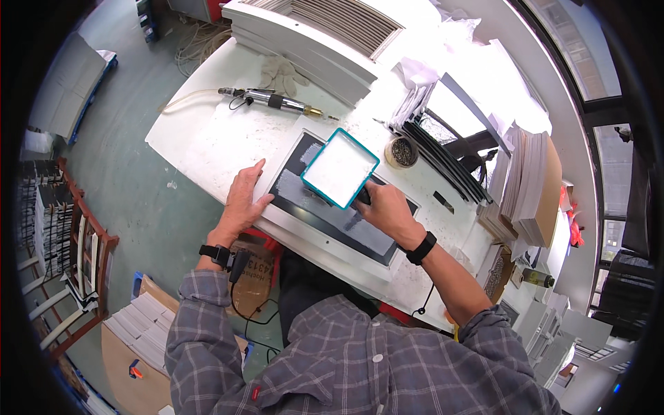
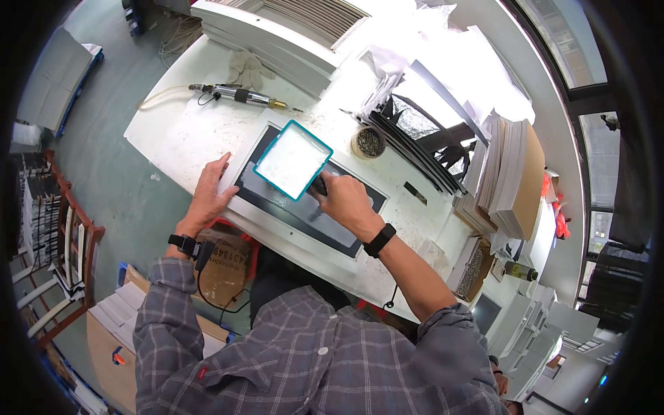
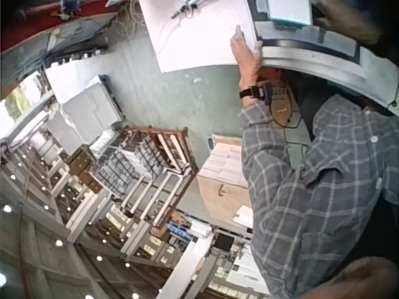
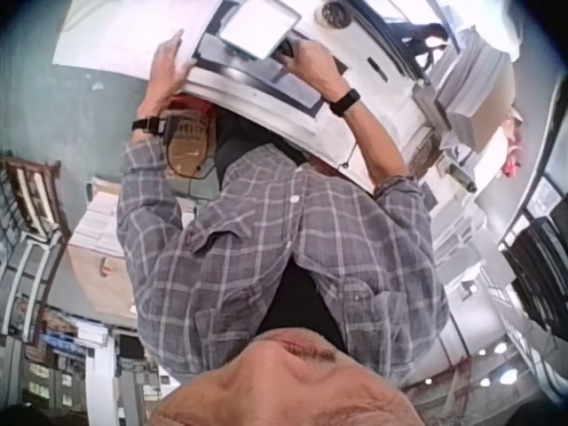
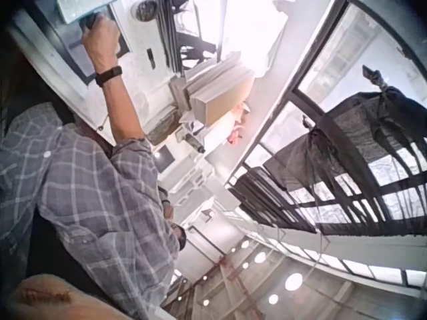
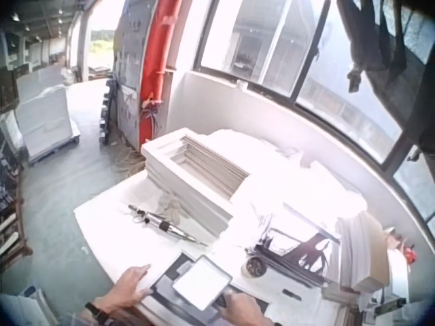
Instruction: The person uses a pneumatic screwdriver to fasten screws into a white rectangular frame on a workbench. They then move to a pallet to inspect and stack white frame components, followed by placing a black panel into a frame and wiping the surface with a cloth.
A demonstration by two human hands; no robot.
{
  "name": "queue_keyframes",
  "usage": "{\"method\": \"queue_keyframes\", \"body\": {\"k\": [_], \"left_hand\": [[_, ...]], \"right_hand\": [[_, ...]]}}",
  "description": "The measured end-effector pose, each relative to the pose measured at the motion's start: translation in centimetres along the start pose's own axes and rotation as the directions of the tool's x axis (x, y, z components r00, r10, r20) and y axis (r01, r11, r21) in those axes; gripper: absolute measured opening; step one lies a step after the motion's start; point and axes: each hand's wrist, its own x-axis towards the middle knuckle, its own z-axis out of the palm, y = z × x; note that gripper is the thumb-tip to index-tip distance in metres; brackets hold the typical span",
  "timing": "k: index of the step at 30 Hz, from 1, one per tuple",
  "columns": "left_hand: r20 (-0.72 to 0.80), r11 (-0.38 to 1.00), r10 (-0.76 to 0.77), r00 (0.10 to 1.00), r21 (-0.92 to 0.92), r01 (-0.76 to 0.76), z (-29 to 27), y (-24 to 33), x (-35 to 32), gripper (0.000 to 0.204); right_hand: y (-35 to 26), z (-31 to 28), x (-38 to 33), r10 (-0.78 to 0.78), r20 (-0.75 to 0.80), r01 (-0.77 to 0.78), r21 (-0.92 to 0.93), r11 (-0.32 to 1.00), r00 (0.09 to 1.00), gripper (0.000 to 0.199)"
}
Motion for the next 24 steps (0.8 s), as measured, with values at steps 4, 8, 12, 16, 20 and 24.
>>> {"method": "queue_keyframes", "body": {"k": [4,8,12,16,20,24], "left_hand": [[0.034,0.999,-0.03,0.999,0.029,0.029,-0.1,0.2,0.1,0.084],[0.051,0.999,-0.035,0.998,0.038,0.034,0.3,0.1,0.3,0.083],[0.073,0.999,-0.046,0.996,0.025,0.044,0.2,0.5,0.3,0.083],[0.092,0.998,-0.036,0.995,0.056,0.031,0.3,0.1,0.3,0.085],[0.104,0.998,-0.055,0.993,0.031,0.052,0.4,0.0,0.5,0.083],[0.123,0.996,-0.086,0.989,0.033,0.082,0.6,0.4,0.7,0.082]], "right_hand": [[2.8,-0.4,-3.6,0.051,0.051,-0.05,-0.024,0.998,0.997,0.027],[6.0,-1.1,-9.2,0.135,0.069,-0.132,-0.048,0.99,0.988,0.024],[8.8,-0.8,-14.1,0.205,0.058,-0.203,-0.037,0.978,0.977,0.022],[10.1,-1.2,-17.7,0.268,0.042,-0.267,-0.012,0.963,0.963,0.021],[10.5,-2.0,-20.9,0.365,-0.003,-0.363,0.095,0.927,0.931,0.021],[11.1,-4.2,-25.3,0.485,-0.134,-0.451,0.223,0.864,0.864,0.021]]}}
